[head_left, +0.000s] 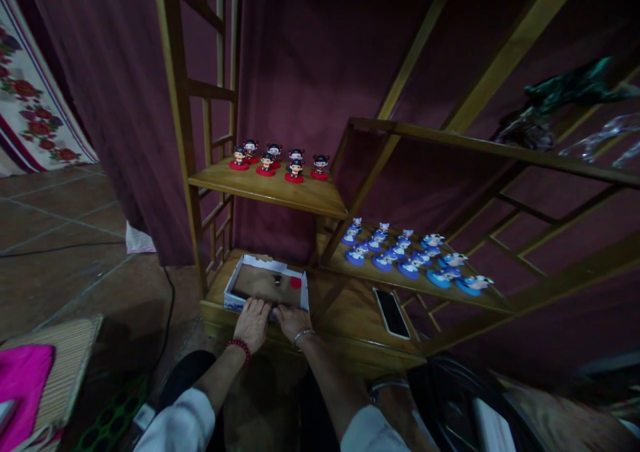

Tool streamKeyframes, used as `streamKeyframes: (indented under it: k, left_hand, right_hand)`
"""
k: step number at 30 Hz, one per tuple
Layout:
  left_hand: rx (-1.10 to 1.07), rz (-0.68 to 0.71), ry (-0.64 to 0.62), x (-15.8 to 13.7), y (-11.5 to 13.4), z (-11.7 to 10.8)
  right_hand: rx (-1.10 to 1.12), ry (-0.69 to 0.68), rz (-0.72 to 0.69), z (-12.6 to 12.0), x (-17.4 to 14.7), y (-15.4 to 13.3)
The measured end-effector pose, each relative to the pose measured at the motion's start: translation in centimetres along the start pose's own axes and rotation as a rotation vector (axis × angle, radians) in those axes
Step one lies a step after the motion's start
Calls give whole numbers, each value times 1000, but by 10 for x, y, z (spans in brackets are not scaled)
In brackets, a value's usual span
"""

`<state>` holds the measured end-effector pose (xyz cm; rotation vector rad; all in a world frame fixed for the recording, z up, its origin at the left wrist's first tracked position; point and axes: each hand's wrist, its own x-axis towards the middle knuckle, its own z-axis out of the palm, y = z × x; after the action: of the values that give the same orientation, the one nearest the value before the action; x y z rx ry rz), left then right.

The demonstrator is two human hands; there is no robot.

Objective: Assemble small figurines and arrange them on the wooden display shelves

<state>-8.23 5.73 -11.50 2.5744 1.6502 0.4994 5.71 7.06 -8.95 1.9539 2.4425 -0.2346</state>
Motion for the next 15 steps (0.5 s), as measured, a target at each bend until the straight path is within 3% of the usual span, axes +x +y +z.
streamKeyframes:
  k: [7, 15]
  left_hand:
    - [-43, -4, 79, -6, 5, -8]
    - [-165, -228, 137, 29, 9, -11]
  right_hand:
    - [18, -2, -60, -1, -4, 0]
    - [227, -111, 99, -4, 21, 7]
